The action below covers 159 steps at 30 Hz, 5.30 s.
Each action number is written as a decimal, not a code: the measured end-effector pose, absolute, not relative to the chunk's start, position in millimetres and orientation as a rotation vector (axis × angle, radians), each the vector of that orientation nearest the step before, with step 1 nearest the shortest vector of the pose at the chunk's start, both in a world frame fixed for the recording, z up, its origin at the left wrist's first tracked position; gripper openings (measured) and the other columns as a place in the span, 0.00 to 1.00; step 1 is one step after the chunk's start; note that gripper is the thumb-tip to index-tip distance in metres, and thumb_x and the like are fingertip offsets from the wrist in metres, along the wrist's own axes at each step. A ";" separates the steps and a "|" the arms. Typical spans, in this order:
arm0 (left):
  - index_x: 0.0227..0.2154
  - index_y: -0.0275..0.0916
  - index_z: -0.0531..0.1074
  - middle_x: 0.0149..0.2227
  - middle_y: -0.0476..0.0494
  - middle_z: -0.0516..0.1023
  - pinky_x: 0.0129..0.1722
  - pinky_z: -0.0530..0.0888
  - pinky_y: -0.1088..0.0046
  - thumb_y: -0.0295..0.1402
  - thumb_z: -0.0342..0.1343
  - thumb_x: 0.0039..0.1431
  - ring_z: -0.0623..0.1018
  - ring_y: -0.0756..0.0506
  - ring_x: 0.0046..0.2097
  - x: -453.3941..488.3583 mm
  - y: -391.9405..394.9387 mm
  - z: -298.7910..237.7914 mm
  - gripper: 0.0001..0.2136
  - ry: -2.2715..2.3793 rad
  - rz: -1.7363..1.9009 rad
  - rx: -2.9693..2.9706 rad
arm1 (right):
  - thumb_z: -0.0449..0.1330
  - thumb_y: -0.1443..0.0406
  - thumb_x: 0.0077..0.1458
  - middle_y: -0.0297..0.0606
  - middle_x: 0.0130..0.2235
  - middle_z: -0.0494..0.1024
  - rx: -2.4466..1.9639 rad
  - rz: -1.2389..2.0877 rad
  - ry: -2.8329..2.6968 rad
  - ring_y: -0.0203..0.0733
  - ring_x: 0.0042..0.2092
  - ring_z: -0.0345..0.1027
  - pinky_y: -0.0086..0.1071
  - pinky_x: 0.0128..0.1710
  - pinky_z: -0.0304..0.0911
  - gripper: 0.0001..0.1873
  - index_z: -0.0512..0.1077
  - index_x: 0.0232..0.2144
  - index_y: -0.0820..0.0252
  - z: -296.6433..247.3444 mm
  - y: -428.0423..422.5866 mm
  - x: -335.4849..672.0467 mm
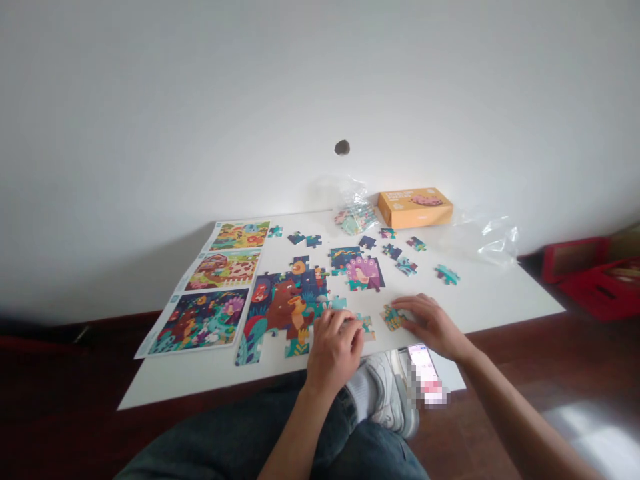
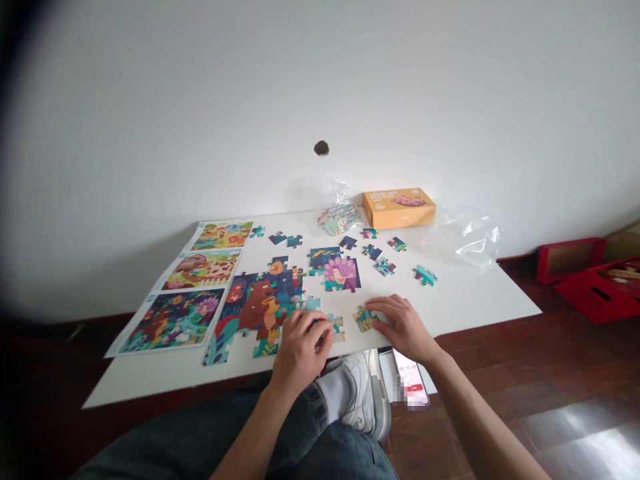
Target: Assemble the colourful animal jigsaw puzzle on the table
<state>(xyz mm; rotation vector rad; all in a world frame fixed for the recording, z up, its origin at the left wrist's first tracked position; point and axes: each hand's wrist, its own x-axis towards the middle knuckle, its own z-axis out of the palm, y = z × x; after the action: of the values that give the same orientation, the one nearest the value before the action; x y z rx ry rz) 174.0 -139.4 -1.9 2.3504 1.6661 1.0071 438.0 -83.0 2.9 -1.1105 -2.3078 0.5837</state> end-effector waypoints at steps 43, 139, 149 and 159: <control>0.39 0.40 0.74 0.41 0.42 0.73 0.48 0.73 0.62 0.26 0.53 0.64 0.73 0.42 0.45 173.8 -137.8 -2.7 0.06 1.631 0.999 2.301 | 0.59 0.61 0.64 0.42 0.51 0.76 -0.938 0.449 -2.421 0.48 0.52 0.67 0.44 0.51 0.64 0.12 0.78 0.47 0.51 9.0 -102.5 400.4; 0.54 0.45 0.74 0.41 0.41 0.76 0.49 0.73 0.61 0.23 0.52 0.64 0.74 0.43 0.44 167.4 -144.9 -10.3 0.18 1.503 1.126 2.418 | 0.65 0.49 0.54 0.38 0.27 0.78 -1.335 0.963 -1.323 0.42 0.29 0.71 0.37 0.32 0.68 0.19 0.76 0.38 0.58 12.9 -93.0 435.5; 0.64 0.42 0.61 0.48 0.37 0.78 0.44 0.78 0.66 0.32 0.58 0.64 0.79 0.43 0.45 156.8 -176.0 -10.4 0.27 1.702 1.518 1.897 | 0.67 0.50 0.53 0.33 0.26 0.79 -1.006 1.729 -1.344 0.42 0.27 0.75 0.32 0.24 0.67 0.22 0.69 0.43 0.57 43.5 -114.2 318.7; 0.53 0.39 0.71 0.37 0.42 0.80 0.42 0.75 0.66 0.46 0.60 0.59 0.78 0.44 0.39 110.6 -198.4 -6.4 0.23 2.216 1.557 1.089 | 0.55 0.59 0.63 0.38 0.29 0.80 -0.678 0.736 -2.310 0.37 0.27 0.70 0.31 0.30 0.61 0.14 0.78 0.38 0.59 34.5 -31.0 290.4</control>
<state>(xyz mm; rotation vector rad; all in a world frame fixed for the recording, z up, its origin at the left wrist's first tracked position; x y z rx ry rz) 110.6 -198.4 -6.4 1.0886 2.2156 1.5566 290.4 -31.0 34.5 -0.6776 -2.3104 0.7356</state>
